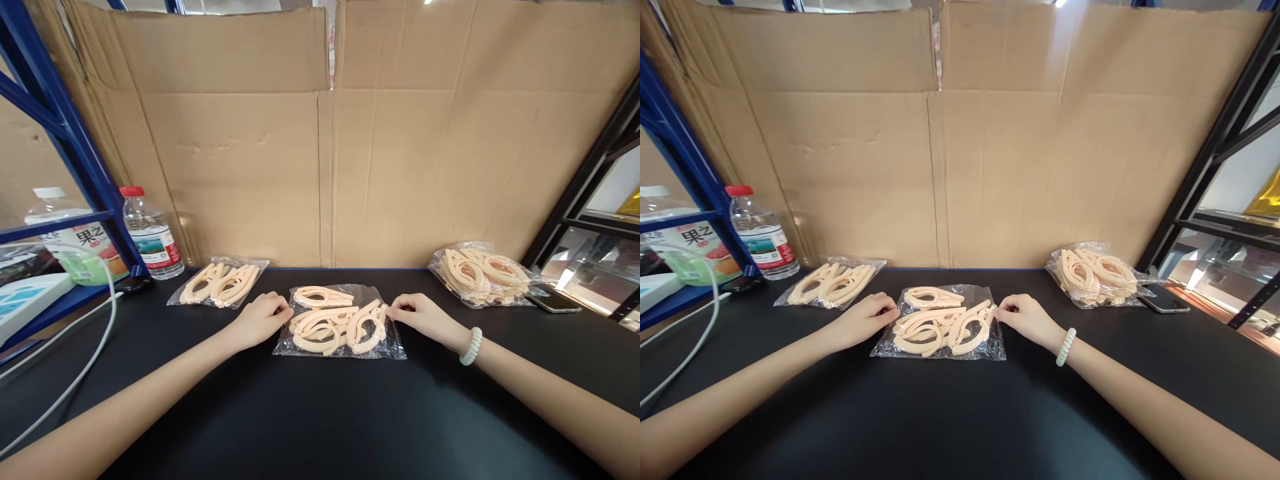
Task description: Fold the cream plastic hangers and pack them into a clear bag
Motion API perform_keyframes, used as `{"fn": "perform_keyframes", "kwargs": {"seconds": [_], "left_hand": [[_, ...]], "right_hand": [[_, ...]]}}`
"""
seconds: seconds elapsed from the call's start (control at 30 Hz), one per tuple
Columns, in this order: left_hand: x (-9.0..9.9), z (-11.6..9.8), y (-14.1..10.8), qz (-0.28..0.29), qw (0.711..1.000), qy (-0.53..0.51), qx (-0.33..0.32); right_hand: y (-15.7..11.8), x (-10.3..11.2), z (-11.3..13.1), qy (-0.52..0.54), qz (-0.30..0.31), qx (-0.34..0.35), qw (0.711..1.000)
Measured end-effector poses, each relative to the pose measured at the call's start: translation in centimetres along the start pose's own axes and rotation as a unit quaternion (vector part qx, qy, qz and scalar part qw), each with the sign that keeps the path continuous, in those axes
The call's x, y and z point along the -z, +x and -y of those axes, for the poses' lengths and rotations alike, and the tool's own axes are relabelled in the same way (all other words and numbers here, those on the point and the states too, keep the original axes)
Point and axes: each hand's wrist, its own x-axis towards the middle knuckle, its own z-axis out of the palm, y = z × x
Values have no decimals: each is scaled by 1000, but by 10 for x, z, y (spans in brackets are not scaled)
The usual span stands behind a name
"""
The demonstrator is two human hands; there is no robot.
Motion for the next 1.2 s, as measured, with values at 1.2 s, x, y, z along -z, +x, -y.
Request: {"fn": "perform_keyframes", "kwargs": {"seconds": [1.2], "left_hand": [[72,-119,42,54,997,8,-60]], "right_hand": [[23,5,-40,13,-151,-2,988]]}}
